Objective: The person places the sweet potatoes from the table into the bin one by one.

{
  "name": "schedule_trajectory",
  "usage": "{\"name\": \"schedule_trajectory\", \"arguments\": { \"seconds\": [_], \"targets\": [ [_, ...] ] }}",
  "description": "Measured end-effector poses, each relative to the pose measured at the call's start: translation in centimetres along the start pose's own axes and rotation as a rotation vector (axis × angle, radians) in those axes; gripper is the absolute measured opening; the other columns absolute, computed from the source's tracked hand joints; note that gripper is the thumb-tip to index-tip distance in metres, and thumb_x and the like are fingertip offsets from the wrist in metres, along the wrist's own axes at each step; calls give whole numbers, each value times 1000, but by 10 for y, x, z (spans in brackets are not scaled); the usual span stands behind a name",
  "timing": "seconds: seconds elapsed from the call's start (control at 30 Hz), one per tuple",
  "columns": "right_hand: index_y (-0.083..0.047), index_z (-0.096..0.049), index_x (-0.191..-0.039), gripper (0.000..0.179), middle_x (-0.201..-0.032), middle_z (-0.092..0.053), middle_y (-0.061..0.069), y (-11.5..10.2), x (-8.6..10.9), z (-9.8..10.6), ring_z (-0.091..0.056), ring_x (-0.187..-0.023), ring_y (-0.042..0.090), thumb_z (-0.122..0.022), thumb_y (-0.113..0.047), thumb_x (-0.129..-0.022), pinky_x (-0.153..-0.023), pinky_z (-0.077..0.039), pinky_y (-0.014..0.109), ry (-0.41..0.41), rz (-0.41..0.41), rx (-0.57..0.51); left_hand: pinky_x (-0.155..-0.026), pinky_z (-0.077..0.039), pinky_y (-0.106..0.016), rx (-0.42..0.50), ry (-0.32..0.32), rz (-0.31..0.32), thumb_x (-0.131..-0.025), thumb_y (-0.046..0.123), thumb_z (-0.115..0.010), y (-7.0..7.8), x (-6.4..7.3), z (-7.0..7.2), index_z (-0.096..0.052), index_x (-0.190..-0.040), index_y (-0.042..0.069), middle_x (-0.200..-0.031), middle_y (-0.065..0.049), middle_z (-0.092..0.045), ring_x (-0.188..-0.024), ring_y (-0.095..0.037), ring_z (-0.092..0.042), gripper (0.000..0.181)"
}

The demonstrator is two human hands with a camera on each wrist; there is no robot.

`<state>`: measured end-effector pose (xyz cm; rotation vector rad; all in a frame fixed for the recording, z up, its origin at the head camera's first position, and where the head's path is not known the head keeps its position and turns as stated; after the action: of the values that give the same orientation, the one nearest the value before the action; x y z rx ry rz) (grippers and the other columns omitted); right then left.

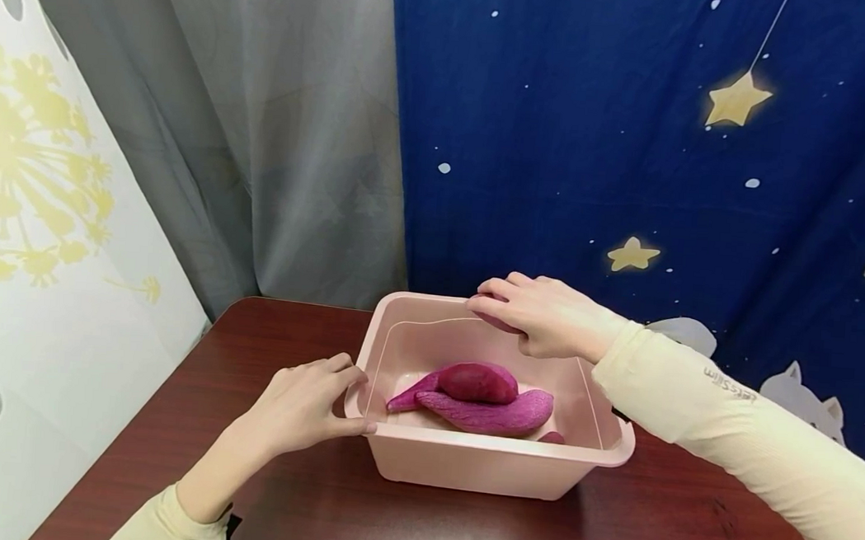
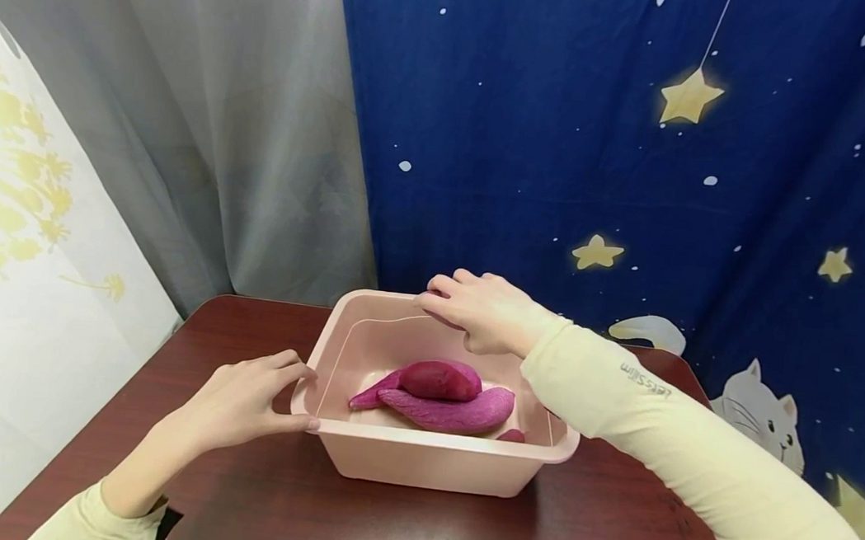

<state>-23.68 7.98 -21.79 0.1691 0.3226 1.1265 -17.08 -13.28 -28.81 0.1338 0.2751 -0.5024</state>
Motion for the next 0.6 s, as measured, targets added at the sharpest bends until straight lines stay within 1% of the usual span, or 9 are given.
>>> {"name": "schedule_trajectory", "arguments": {
  "seconds": [0.17, 0.37, 0.5, 0.57, 0.6],
  "targets": [
    [-14, -50, -121, 61, -112, -50, 6, -3, -8, -10, -48, -91, 22, -62, 0, -63, -61, -43, 31, -16, 4, -11, -43, -32, -25, -1, 1, 2, -64, 55, -66, 0, 0, 0, -58, -81, 20, -69, 13, -36, -55, -4, -39, 40],
    [-16, -48, -123, 64, -113, -50, 5, -9, -16, -24, -48, -92, 21, -65, -2, -63, -64, -44, 30, -57, 18, -32, -43, -32, -25, 0, 3, 3, -64, 56, -66, 0, 1, 0, -57, -81, 20, -69, 13, -36, -55, -4, -39, 41],
    [-18, -47, -126, 62, -116, -49, 5, -13, -19, -36, -47, -94, 20, -66, -5, -68, -64, -43, 30, -87, 29, -58, -43, -32, -25, -2, 5, 0, -64, 56, -66, 1, 1, 0, -57, -81, 20, -69, 13, -36, -55, -4, -38, 41],
    [-19, -46, -126, 61, -118, -48, 4, -14, -21, -41, -46, -97, 19, -66, -7, -70, -67, -43, 30, -97, 26, -76, -43, -31, -25, -5, 6, -1, -64, 56, -66, 1, 1, 0, -57, -81, 20, -69, 13, -36, -55, -4, -39, 41],
    [-19, -46, -126, 61, -117, -48, 3, -15, -22, -44, -45, -98, 19, -67, -8, -70, -71, -43, 30, -101, 27, -86, -43, -31, -25, -5, 7, -1, -64, 57, -65, 1, 1, 0, -57, -81, 20, -69, 13, -36, -55, -4, -39, 41]
  ]
}}
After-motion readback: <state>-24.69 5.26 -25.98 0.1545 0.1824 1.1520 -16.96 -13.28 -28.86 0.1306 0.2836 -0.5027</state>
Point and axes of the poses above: each hand's wrist, its own x-axis away from the middle knuckle, its own z-axis out of the back of the hand, y = z × x, the point moved 6 cm from there along -x, towards the middle knuckle
